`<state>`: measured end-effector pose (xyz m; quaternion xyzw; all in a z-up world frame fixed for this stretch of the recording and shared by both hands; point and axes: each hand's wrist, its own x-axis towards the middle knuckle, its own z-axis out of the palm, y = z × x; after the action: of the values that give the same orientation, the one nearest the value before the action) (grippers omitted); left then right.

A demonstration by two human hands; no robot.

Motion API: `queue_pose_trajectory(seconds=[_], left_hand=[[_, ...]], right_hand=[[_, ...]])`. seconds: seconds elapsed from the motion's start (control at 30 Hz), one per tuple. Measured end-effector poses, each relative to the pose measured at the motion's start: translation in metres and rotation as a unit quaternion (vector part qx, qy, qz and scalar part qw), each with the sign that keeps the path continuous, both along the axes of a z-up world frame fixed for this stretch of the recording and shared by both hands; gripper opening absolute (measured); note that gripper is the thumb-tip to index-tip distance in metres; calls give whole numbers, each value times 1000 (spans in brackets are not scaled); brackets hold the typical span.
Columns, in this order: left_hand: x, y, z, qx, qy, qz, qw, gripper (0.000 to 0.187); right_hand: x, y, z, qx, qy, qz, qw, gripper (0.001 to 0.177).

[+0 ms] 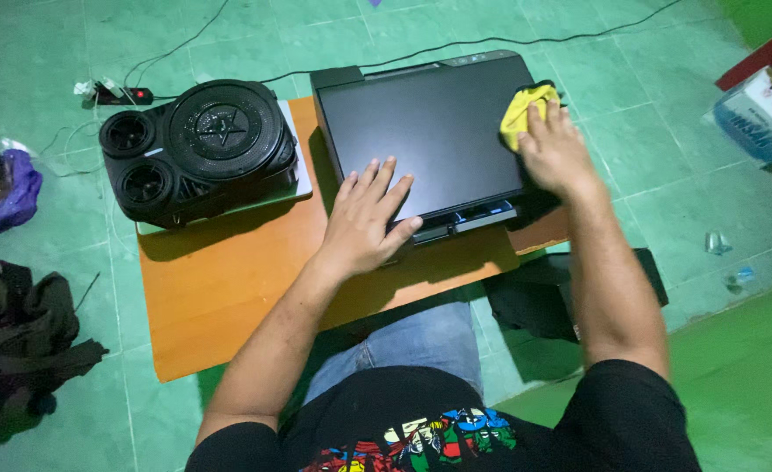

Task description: The person wipes the top surface of a black printer with a yellow cloth. They then open the printer lid and wipe the internal glass surface with the same cloth.

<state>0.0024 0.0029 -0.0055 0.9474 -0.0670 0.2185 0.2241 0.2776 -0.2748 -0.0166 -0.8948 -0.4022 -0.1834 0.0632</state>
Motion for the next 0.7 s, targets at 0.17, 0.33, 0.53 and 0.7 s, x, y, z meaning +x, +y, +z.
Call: queue_pose_trajectory(seconds=[0.17,0.33,0.53,0.7], left_hand=[[1,1,-4,-11,9,1,1000,71],[1,2,-5,-24,9,1,1000,74],[0,1,-4,-18,21,7,1000,71],[-2,0,-4,-36,8,4,999,73]], right_hand=[[-104,94,27,-201,116,29,972,46],[-164,119,36,-5,9,261,965,58],[-45,33,17,-101,138,-54,984,51],[2,7,-7,-22,-36,-41,998,59]])
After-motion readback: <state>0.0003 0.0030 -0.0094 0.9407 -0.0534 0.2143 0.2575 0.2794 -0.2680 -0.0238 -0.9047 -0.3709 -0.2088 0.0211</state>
